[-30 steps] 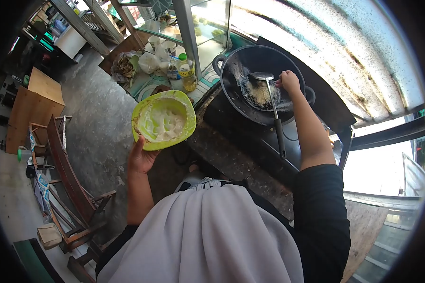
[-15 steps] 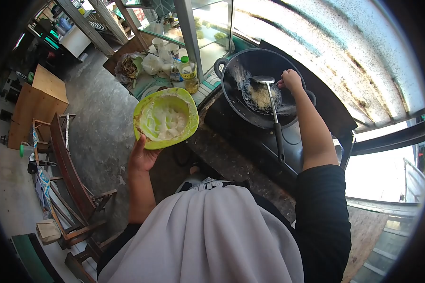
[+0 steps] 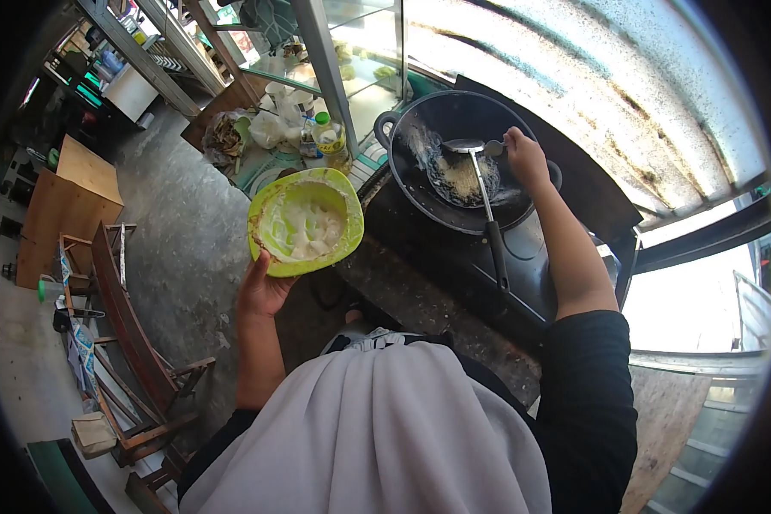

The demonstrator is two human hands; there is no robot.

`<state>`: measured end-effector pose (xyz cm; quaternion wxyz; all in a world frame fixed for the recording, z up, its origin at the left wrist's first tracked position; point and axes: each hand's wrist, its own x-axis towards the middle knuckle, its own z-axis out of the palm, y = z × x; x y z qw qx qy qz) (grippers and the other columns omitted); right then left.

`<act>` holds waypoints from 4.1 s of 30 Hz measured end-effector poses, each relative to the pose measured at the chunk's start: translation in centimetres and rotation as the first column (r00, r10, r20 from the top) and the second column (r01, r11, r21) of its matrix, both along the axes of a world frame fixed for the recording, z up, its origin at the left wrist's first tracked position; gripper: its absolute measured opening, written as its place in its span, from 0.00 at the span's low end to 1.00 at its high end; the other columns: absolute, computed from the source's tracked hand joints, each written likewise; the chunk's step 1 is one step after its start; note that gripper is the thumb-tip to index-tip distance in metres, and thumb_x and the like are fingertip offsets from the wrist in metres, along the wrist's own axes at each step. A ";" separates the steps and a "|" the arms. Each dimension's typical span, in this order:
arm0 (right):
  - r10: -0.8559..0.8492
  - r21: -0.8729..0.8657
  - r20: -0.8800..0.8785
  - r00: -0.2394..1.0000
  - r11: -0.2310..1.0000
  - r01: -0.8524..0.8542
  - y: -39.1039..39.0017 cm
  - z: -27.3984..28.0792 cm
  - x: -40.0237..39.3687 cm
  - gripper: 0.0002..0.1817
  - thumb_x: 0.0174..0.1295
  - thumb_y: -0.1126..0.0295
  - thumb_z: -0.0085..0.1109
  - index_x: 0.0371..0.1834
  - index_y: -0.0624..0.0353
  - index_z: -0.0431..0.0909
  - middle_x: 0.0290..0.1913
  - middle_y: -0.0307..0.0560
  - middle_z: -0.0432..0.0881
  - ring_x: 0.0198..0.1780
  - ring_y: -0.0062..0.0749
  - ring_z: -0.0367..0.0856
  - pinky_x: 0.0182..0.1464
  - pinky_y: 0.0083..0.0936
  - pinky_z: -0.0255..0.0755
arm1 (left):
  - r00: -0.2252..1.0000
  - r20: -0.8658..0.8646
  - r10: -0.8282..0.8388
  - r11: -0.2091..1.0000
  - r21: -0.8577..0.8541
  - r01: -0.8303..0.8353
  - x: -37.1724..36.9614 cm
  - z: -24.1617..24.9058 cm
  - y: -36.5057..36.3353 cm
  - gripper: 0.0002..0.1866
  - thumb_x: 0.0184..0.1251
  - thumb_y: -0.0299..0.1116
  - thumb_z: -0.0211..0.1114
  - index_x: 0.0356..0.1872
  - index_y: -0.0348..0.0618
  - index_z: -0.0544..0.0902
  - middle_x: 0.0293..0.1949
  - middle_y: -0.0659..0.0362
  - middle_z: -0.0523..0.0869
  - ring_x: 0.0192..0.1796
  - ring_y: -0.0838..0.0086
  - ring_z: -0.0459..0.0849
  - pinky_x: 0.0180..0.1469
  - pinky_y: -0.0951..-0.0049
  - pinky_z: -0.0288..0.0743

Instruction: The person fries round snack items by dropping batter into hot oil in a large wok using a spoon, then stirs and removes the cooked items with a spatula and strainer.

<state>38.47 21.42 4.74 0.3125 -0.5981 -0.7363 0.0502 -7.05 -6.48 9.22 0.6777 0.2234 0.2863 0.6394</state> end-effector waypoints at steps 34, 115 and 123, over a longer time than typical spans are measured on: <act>0.106 0.046 -0.374 0.921 0.994 -0.096 -26.3 17.2 -1.1 0.09 0.69 0.69 0.51 0.35 0.64 0.74 0.25 0.41 0.78 0.29 0.19 0.78 0.34 0.20 0.73 | 0.636 0.028 -0.771 0.637 0.035 0.770 17.5 2.6 9.6 0.32 0.70 0.51 0.53 0.67 0.42 0.60 0.60 0.51 0.74 0.60 0.63 0.76 0.56 0.61 0.77; 0.211 0.253 -0.298 0.931 0.958 -0.136 -20.3 13.6 -24.8 0.03 0.63 0.77 0.54 0.36 0.63 0.77 0.32 0.49 0.83 0.33 0.38 0.84 0.39 0.27 0.76 | 0.758 0.140 -0.637 0.770 0.172 0.615 -4.9 1.1 15.1 0.26 0.74 0.44 0.49 0.64 0.35 0.65 0.60 0.51 0.74 0.61 0.68 0.75 0.60 0.67 0.70; 0.304 0.191 0.013 0.952 0.934 -0.301 -20.2 19.1 -23.5 0.07 0.63 0.68 0.57 0.33 0.60 0.74 0.29 0.47 0.81 0.33 0.45 0.80 0.40 0.35 0.72 | 0.755 -0.236 -0.612 0.708 0.261 0.656 -5.5 -0.9 16.0 0.21 0.77 0.35 0.45 0.64 0.31 0.63 0.60 0.50 0.74 0.61 0.72 0.74 0.62 0.70 0.67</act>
